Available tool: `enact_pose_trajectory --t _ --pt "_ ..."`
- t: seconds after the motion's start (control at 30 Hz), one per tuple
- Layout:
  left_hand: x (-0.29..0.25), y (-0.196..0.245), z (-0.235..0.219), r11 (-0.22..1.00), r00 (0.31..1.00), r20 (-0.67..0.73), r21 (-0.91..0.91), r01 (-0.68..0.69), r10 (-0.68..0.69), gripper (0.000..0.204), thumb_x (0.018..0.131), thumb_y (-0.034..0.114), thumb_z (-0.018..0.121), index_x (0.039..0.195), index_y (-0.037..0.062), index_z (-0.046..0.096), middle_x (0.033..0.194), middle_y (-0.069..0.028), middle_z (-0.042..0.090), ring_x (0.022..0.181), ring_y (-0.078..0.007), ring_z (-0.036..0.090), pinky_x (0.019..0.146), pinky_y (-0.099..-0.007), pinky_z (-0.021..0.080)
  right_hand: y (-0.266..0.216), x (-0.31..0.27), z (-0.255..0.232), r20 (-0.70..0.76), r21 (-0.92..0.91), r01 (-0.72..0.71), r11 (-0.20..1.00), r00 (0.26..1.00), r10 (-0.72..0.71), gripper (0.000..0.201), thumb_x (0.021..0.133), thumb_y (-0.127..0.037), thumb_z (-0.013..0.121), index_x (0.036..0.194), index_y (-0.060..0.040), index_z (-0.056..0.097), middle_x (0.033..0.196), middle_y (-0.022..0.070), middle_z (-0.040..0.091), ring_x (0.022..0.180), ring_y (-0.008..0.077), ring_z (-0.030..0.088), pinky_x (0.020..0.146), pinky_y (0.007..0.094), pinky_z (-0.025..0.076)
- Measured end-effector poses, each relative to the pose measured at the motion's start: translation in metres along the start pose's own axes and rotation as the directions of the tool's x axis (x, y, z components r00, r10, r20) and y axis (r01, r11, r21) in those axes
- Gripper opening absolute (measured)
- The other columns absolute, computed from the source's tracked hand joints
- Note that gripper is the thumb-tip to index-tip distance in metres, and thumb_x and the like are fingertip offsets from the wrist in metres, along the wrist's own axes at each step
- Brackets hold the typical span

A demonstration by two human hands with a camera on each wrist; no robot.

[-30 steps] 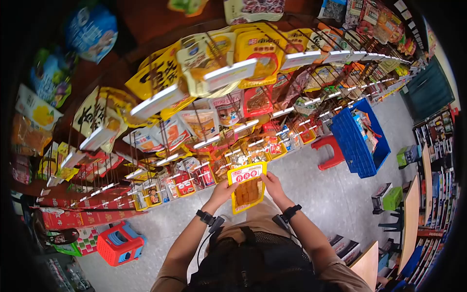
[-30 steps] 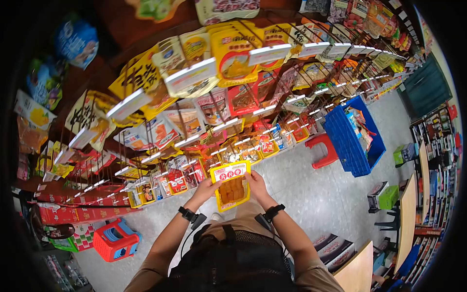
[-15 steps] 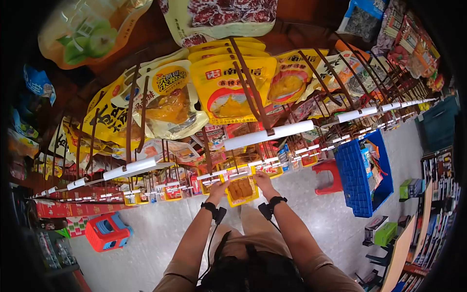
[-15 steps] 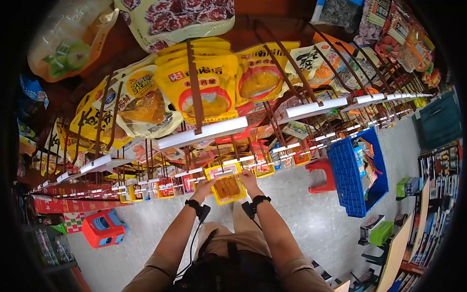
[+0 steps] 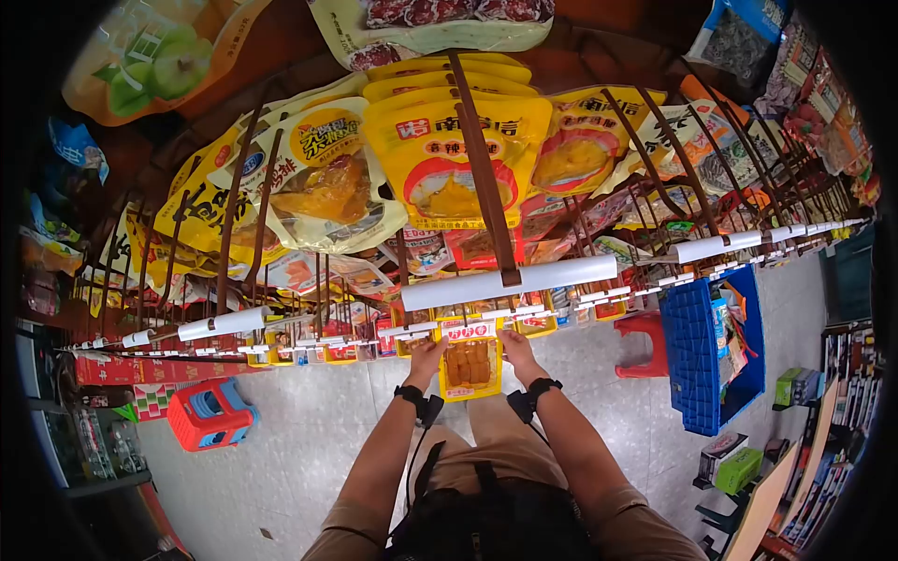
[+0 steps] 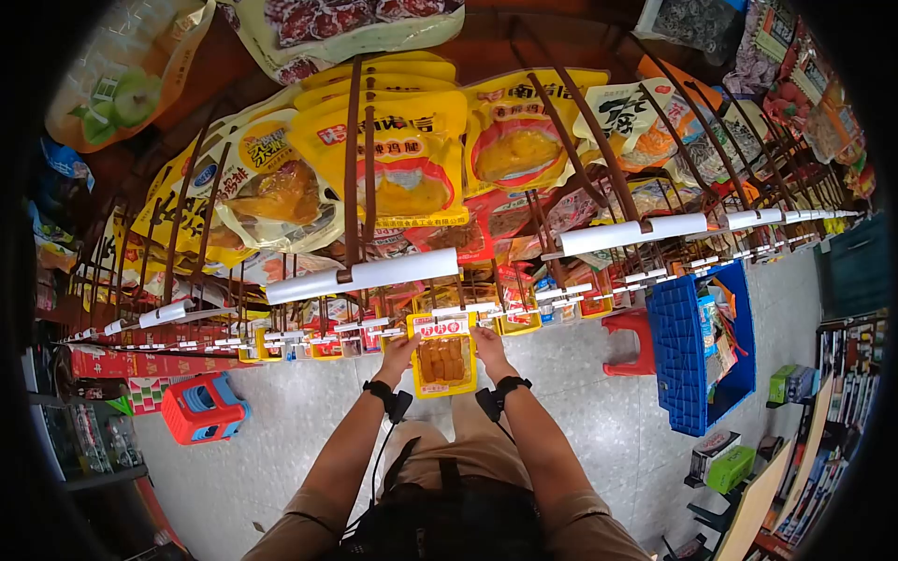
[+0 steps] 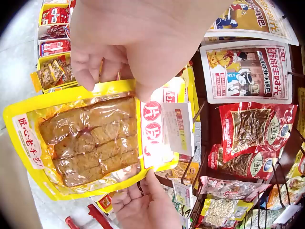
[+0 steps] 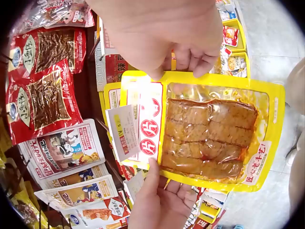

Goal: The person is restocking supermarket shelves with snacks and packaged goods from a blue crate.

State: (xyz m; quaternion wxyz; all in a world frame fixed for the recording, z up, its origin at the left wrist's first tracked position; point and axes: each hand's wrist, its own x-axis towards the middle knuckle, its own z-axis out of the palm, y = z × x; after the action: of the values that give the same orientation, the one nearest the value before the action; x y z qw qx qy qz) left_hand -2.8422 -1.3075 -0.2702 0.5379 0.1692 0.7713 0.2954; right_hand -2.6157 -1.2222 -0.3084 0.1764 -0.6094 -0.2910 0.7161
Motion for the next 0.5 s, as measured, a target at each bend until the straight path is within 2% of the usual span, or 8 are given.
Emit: enact_pose_trajectory --t 0.1,0.13,0.23,0.4,0.47,0.5 --pt "0.013 -0.012 -0.001 1.0 1.0 -0.021 0.019 -0.012 0.012 0.057 0.085 0.059 0.068 0.099 0.0039 0.071 0.078 -0.0013 0.061 0.072 -0.0124 0.06 0.058 -0.0313 0.053 -0.012 -0.012 0.007 -0.02 0.015 0.007 1.0 1.0 -0.007 0.022 0.094 -0.04 0.064 0.099 -0.0191 0.066 0.087 -0.0074 0.066 0.077 0.0051 0.059 0.066 0.0258 0.044" --pt "0.009 -0.011 0.001 0.999 0.998 -0.06 -0.023 -0.026 0.025 0.057 0.084 0.061 0.067 0.091 0.0039 0.07 0.072 0.0 0.059 0.065 -0.0125 0.058 0.054 -0.0312 0.051 -0.014 -0.013 0.007 0.001 0.007 0.02 1.0 1.0 -0.02 0.022 0.094 -0.04 0.064 0.098 -0.0192 0.066 0.086 -0.0077 0.065 0.077 0.0048 0.059 0.066 0.0253 0.043" --pt "0.002 -0.008 0.004 0.992 0.993 -0.118 -0.117 -0.041 0.027 0.057 0.083 0.061 0.069 0.086 0.0045 0.07 0.069 0.0007 0.059 0.06 -0.0121 0.055 0.053 -0.0317 0.049 -0.016 -0.013 0.008 0.024 -0.011 0.032 0.999 0.999 -0.032 0.022 0.094 -0.041 0.065 0.097 -0.0189 0.067 0.084 -0.0078 0.065 0.076 0.0045 0.059 0.067 0.0244 0.043" --pt "0.002 -0.002 0.006 0.995 0.985 -0.17 -0.096 0.026 -0.042 0.054 0.08 0.058 0.074 0.09 0.0055 0.072 0.077 -0.0009 0.063 0.066 -0.0131 0.056 0.056 -0.0319 0.048 -0.011 0.003 0.009 -0.001 0.007 -0.001 1.0 1.0 0.001 0.026 0.094 -0.04 0.065 0.099 -0.0153 0.068 0.084 -0.0057 0.066 0.075 0.0056 0.058 0.065 0.0239 0.043" --pt "0.006 -0.001 0.007 0.994 0.977 -0.203 -0.09 0.055 -0.073 0.051 0.079 0.056 0.076 0.089 0.0058 0.072 0.079 -0.001 0.064 0.069 -0.014 0.057 0.059 -0.0319 0.048 -0.002 0.015 0.012 -0.092 0.016 0.236 0.972 0.968 -0.233 0.026 0.09 -0.032 0.072 0.085 -0.0062 0.069 0.076 -0.0025 0.065 0.068 0.007 0.057 0.062 0.0256 0.047" --pt "0.008 -0.001 0.007 0.99 0.977 -0.202 -0.138 0.036 -0.064 0.048 0.078 0.055 0.077 0.092 0.0088 0.072 0.081 0.0006 0.065 0.068 -0.0113 0.057 0.056 -0.0292 0.046 0.0 0.022 0.011 -0.09 0.017 0.235 0.972 0.968 -0.233 0.026 0.09 -0.032 0.072 0.085 -0.0062 0.069 0.076 -0.0025 0.065 0.068 0.007 0.057 0.062 0.0256 0.047"
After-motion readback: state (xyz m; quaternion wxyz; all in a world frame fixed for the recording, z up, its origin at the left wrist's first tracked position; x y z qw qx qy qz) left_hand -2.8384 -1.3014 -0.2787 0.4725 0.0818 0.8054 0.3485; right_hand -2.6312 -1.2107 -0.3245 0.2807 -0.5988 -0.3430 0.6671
